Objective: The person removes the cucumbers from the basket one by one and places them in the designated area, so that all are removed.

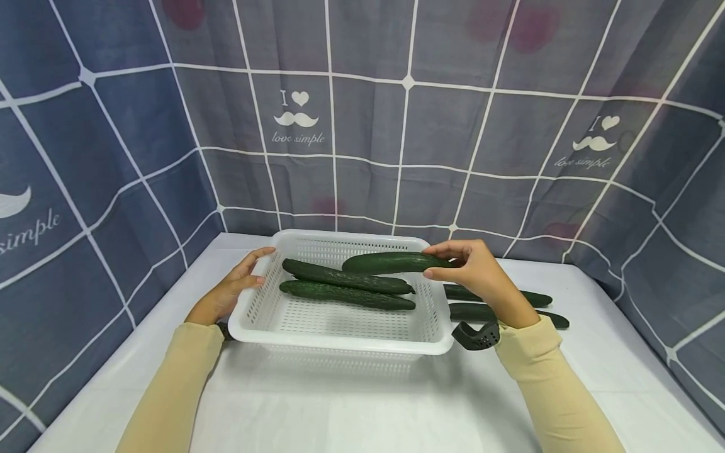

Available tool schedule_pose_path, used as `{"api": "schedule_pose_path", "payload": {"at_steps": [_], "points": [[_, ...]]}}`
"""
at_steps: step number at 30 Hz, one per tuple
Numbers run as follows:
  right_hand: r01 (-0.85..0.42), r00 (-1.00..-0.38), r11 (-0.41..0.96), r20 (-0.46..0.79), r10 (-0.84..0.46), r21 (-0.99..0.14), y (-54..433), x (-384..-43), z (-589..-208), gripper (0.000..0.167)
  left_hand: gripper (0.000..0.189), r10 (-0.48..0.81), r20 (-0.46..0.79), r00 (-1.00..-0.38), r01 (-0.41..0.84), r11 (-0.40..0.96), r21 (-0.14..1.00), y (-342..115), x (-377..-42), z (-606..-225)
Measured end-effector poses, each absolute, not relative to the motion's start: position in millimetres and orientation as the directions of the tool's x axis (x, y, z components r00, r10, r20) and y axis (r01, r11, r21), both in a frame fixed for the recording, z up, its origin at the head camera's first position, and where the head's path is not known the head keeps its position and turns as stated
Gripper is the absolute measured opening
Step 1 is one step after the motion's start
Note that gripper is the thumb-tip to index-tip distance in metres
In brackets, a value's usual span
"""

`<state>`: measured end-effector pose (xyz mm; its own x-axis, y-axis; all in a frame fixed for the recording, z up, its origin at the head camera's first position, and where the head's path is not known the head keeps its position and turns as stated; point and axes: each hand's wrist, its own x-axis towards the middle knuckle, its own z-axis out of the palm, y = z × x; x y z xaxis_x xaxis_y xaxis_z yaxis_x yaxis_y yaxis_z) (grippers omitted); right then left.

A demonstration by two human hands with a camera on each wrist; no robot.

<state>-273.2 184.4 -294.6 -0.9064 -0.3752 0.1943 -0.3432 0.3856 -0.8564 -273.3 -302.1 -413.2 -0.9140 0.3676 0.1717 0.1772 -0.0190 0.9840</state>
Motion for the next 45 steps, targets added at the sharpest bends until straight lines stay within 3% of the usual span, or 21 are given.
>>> {"api": "schedule_pose_path", "payload": {"at_steps": [45], "points": [[-0.379, -0.906, 0.372, 0.256, -0.338, -0.847, 272.7, -250.2, -337.3, 0.038, 0.06, 0.373, 0.146, -0.916, 0.141, -0.041, 0.989, -301.4, -272.2, -411.3]]}}
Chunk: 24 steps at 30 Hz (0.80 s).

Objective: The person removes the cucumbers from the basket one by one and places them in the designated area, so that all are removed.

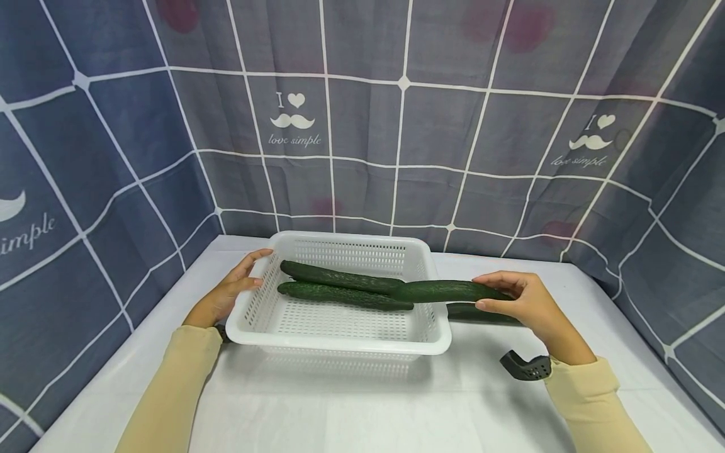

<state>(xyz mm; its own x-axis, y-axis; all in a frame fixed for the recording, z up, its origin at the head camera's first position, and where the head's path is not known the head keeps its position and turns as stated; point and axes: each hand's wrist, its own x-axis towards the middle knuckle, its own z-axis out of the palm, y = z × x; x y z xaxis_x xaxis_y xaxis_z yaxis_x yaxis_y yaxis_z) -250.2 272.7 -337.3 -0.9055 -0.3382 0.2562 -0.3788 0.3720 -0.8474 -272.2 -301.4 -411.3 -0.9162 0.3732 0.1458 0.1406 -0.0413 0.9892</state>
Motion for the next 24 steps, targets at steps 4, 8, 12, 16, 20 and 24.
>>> {"api": "schedule_pose_path", "payload": {"at_steps": [4, 8, 12, 16, 20, 24], "points": [[-0.393, -0.901, 0.376, 0.27, -0.34, -0.839, 279.4, -249.1, -341.4, 0.038, 0.06, 0.376, 0.151, -0.914, 0.147, -0.039, 0.988, -302.1, -272.7, -413.1], [-0.392, -0.903, 0.374, 0.274, -0.33, -0.841, 286.7, -247.4, -343.8, 0.037, 0.06, 0.388, 0.159, -0.908, 0.15, -0.055, 0.987, -302.5, -273.5, -414.5], [-0.382, -0.909, 0.387, 0.265, -0.323, -0.839, 293.9, -246.5, -344.9, 0.038, 0.061, 0.393, 0.163, -0.905, 0.152, -0.06, 0.987, -302.6, -273.7, -414.8], [-0.379, -0.91, 0.394, 0.262, -0.32, -0.837, 301.1, -247.6, -345.6, 0.038, 0.061, 0.386, 0.165, -0.908, 0.158, -0.051, 0.986, -302.2, -273.6, -414.5], [-0.38, -0.911, 0.385, 0.267, -0.315, -0.841, 309.2, -249.9, -346.4, 0.038, 0.061, 0.382, 0.163, -0.91, 0.159, -0.042, 0.986, -301.8, -273.9, -414.4], [-0.385, -0.909, 0.383, 0.275, -0.311, -0.839, 317.3, -251.7, -347.1, 0.039, 0.062, 0.384, 0.164, -0.909, 0.159, -0.045, 0.986, -302.0, -274.3, -414.6]]}}
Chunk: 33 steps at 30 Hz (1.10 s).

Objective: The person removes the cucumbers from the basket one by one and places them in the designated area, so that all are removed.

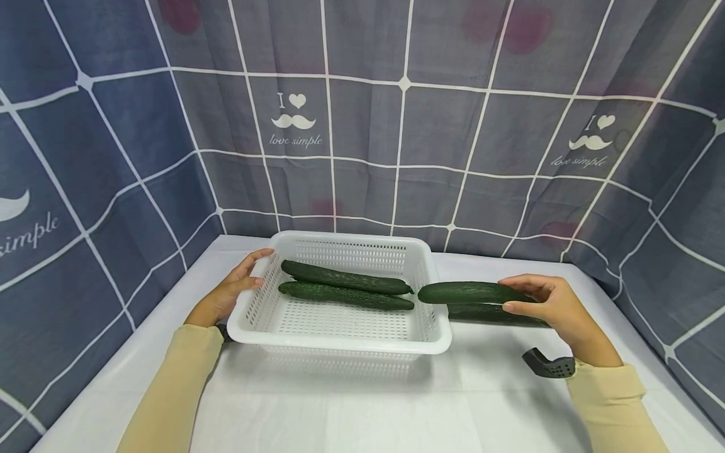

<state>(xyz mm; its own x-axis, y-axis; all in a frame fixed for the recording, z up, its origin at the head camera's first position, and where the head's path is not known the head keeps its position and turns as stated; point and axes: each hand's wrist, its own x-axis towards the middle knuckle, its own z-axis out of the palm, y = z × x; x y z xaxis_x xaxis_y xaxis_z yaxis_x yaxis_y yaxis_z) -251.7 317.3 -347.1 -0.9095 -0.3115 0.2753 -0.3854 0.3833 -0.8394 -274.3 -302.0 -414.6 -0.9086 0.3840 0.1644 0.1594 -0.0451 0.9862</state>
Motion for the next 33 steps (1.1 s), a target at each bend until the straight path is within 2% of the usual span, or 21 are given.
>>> {"api": "schedule_pose_path", "payload": {"at_steps": [7, 23, 33], "points": [[-0.441, -0.884, 0.357, 0.33, -0.33, -0.823, 328.8, -256.9, -349.2, 0.041, 0.061, 0.382, 0.159, -0.91, 0.155, -0.042, 0.987, -301.9, -274.0, -413.0], [-0.463, -0.859, 0.23, 0.369, -0.355, -0.856, 357.5, -267.5, -358.5, 0.047, 0.061, 0.384, 0.166, -0.908, 0.156, -0.057, 0.986, -303.0, -273.9, -413.7], [-0.431, -0.879, 0.247, 0.34, -0.335, -0.868, 374.6, -270.0, -368.4, 0.05, 0.06, 0.391, 0.165, -0.905, 0.155, -0.058, 0.986, -301.4, -273.4, -413.3]]}}
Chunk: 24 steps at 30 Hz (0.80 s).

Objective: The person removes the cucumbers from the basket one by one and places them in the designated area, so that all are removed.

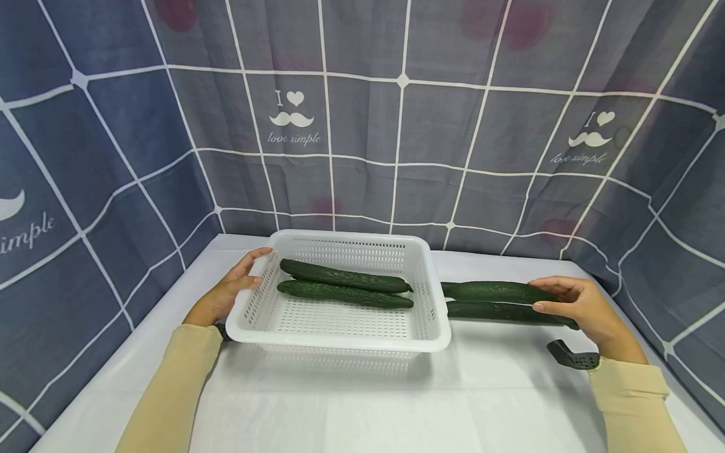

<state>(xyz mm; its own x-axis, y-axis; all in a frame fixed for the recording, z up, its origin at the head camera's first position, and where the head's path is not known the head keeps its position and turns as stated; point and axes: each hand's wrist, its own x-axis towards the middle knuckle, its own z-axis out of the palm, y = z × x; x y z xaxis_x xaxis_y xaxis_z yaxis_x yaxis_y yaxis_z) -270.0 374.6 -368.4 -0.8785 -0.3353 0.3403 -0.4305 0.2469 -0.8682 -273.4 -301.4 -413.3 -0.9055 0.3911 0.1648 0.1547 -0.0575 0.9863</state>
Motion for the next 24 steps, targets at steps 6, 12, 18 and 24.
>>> {"api": "schedule_pose_path", "payload": {"at_steps": [6, 12, 18, 24], "points": [[-0.406, -0.901, 0.325, 0.314, -0.301, -0.854, 381.1, -271.8, -375.2, 0.048, 0.06, 0.392, 0.159, -0.906, 0.149, -0.056, 0.987, -301.1, -273.5, -412.8], [-0.383, -0.915, 0.398, 0.281, -0.291, -0.834, 385.8, -273.3, -381.7, 0.042, 0.061, 0.39, 0.157, -0.907, 0.149, -0.051, 0.988, -300.8, -273.7, -412.6], [-0.358, -0.923, 0.438, 0.241, -0.302, -0.825, 385.0, -275.1, -387.1, 0.038, 0.06, 0.388, 0.157, -0.908, 0.148, -0.052, 0.988, -301.0, -273.7, -412.8], [-0.336, -0.926, 0.462, 0.196, -0.324, -0.821, 381.2, -279.1, -393.5, 0.036, 0.061, 0.384, 0.151, -0.911, 0.143, -0.049, 0.989, -301.3, -273.4, -412.4]]}}
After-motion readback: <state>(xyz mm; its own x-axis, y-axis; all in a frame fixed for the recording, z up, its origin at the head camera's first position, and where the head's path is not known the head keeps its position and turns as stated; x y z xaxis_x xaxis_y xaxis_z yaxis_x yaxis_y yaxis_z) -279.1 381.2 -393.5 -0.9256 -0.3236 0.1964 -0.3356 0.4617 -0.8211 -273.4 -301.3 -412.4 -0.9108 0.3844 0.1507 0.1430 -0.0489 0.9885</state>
